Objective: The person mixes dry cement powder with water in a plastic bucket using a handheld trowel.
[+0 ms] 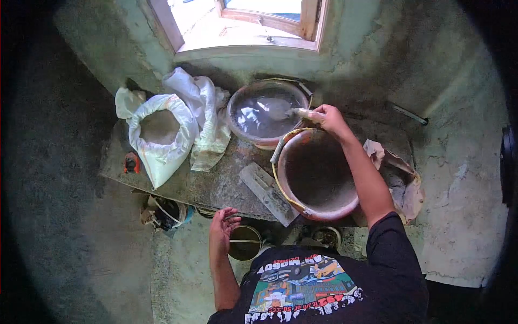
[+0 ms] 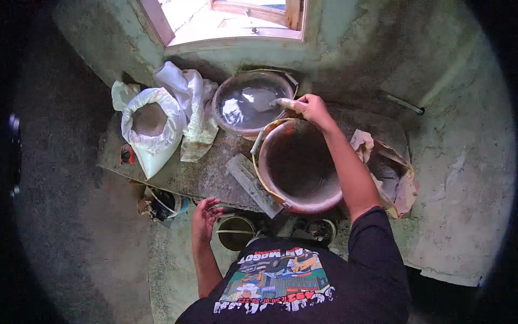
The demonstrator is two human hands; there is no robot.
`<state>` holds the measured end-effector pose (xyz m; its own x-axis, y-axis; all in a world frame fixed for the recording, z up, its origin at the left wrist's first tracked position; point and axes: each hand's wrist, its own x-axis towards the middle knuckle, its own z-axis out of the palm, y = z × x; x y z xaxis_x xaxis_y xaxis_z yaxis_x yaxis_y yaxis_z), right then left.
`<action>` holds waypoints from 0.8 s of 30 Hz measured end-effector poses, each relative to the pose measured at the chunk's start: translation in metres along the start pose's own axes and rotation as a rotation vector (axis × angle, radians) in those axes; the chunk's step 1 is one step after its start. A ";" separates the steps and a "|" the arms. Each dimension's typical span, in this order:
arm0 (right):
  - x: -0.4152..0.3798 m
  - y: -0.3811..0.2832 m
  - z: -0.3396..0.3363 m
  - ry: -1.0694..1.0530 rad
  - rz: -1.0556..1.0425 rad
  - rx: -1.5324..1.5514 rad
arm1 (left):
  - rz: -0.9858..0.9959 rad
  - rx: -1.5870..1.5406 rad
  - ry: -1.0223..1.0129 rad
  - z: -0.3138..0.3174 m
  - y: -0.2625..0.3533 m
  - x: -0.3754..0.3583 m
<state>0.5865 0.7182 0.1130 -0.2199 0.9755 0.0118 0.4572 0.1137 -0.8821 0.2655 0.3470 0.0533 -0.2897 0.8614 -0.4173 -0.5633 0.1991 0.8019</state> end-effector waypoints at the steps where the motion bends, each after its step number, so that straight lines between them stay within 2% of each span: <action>1: -0.004 0.003 -0.004 0.008 -0.067 0.015 | -0.006 0.001 -0.010 0.001 0.001 0.000; 3: -0.011 0.003 -0.007 0.009 -0.135 0.032 | -0.009 0.000 -0.013 0.002 0.001 0.001; 8: -0.046 -0.023 -0.029 -0.025 0.021 0.264 | -0.037 0.036 -0.053 0.009 -0.002 0.012; 10: -0.056 -0.029 -0.041 -0.034 0.078 0.232 | -0.036 0.052 -0.078 0.017 0.001 0.014; 12: -0.070 -0.031 -0.052 -0.011 -0.093 0.341 | -0.047 0.070 -0.104 0.025 0.001 0.016; 14: -0.090 -0.039 -0.069 -0.009 -0.048 0.310 | -0.057 0.076 -0.139 0.028 -0.002 0.020; 18: -0.144 -0.042 -0.101 0.015 -0.092 0.171 | -0.050 0.101 -0.215 0.039 -0.005 0.024; 22: -0.197 -0.039 -0.108 0.123 -0.087 0.060 | -0.089 0.133 -0.252 0.049 -0.015 0.030; 24: -0.213 -0.035 -0.111 0.189 -0.198 -0.130 | -0.098 0.146 -0.282 0.053 -0.019 0.030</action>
<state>0.7128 0.5272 0.1936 -0.1565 0.9485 0.2755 0.5305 0.3160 -0.7866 0.3084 0.3938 0.0484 -0.0025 0.9262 -0.3771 -0.4555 0.3347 0.8249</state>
